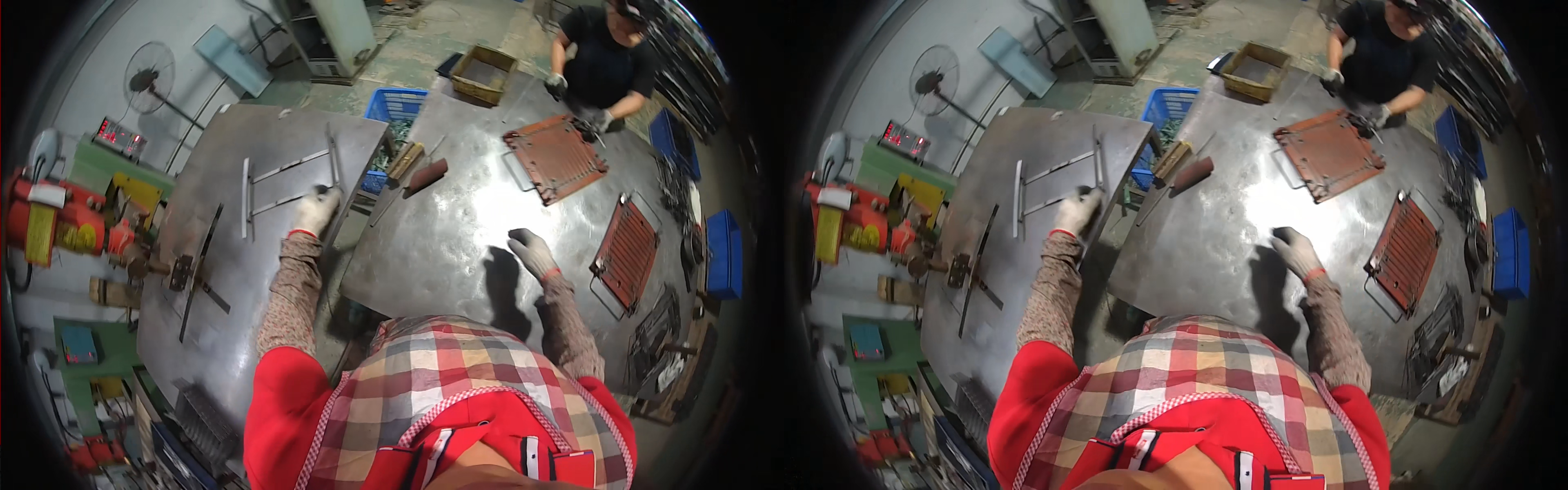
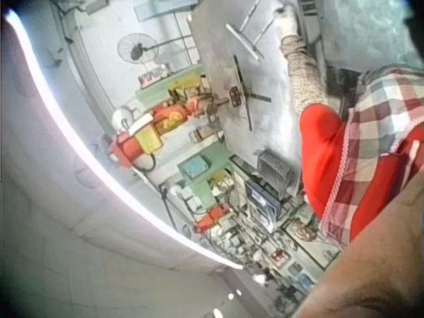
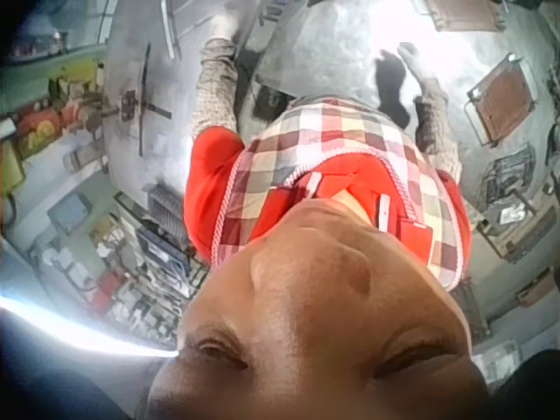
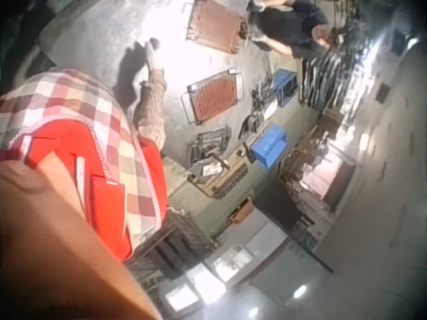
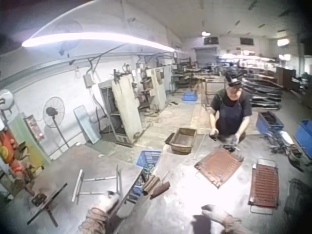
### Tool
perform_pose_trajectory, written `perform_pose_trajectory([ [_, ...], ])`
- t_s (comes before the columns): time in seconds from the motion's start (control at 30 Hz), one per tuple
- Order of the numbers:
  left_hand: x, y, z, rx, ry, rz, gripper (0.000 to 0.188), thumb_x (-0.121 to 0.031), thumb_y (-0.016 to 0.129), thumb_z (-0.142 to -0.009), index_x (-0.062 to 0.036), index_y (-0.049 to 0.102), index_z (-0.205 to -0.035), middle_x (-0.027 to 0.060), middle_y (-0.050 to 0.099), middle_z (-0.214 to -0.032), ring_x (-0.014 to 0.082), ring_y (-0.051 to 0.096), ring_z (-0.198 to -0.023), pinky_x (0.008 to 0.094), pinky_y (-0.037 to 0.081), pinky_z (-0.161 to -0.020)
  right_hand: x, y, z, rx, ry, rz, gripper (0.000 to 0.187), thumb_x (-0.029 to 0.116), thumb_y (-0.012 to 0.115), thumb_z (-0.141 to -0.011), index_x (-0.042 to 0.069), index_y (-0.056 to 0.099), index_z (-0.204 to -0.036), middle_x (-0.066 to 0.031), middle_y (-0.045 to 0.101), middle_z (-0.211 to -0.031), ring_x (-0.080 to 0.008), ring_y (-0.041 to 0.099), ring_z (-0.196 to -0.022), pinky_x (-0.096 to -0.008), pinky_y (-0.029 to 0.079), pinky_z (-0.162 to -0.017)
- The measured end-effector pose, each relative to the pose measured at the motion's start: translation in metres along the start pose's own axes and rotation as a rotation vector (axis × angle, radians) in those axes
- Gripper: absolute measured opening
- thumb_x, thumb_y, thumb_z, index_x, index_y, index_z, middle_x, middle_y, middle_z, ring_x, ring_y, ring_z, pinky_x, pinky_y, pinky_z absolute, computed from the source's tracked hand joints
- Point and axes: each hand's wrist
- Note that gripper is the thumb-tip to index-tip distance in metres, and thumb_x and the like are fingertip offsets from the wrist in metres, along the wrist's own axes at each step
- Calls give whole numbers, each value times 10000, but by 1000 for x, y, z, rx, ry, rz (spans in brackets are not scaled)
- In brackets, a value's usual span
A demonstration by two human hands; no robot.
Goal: The person loads metal rods and frames into a jig, positions the fixture under a spot welding machine to weld the components together, and stacks the welded metal grates on the table.
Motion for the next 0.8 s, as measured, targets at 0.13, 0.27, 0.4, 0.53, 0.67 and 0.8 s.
perform_pose_trajectory([
  [0.13,-54,33,31,245,-188,211,367,-302,602,-825,29,619,-982,244,649,-892,349,644,-869,410,490,-750,45,63,-52,35,-201,-74,484,358,559,-865,-21,567,-1167,-213,619,-1117,-319,603,-1035,-368,456,-910],
  [0.27,-93,62,113,423,222,309,346,-279,630,-816,-2,610,-1023,228,650,-902,339,651,-836,414,494,-729,101,104,-58,146,17,-565,637,462,664,-787,-46,561,-1158,-221,650,-978,-299,649,-880,-372,500,-786],
  [0.4,-139,89,154,856,204,253,406,-335,654,-822,-17,608,-1070,192,662,-917,331,647,-850,378,496,-762,68,112,-56,16,242,-886,400,258,667,-794,-73,580,-1000,-160,658,-847,-231,658,-773,-332,526,-649],
  [0.53,-137,137,134,1068,169,335,449,-365,659,-815,-4,609,-1077,174,667,-949,270,641,-886,355,492,-778,40,23,-18,-144,233,-996,276,111,582,-841,-37,475,-1048,-152,604,-792,-260,645,-638,-378,575,-525],
  [0.67,-155,220,92,898,-102,715,291,-298,614,-844,-22,607,-936,36,564,-664,104,502,-494,268,406,-437,-19,-47,28,-472,209,-1232,288,104,568,-853,-19,439,-1079,-147,564,-818,-304,653,-687,-396,584,-543],
  [0.8,-212,286,46,889,-359,1245,260,-313,600,-854,-66,552,-916,22,532,-660,134,470,-500,285,353,-432,-52,-89,76,-799,264,-1200,285,103,574,-854,-34,446,-1069,-153,570,-809,-307,655,-690,-412,594,-551],
])
Point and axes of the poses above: each hand's wrist, its own z-axis away from the middle knuckle, its own y-axis out of the palm, x = y × z
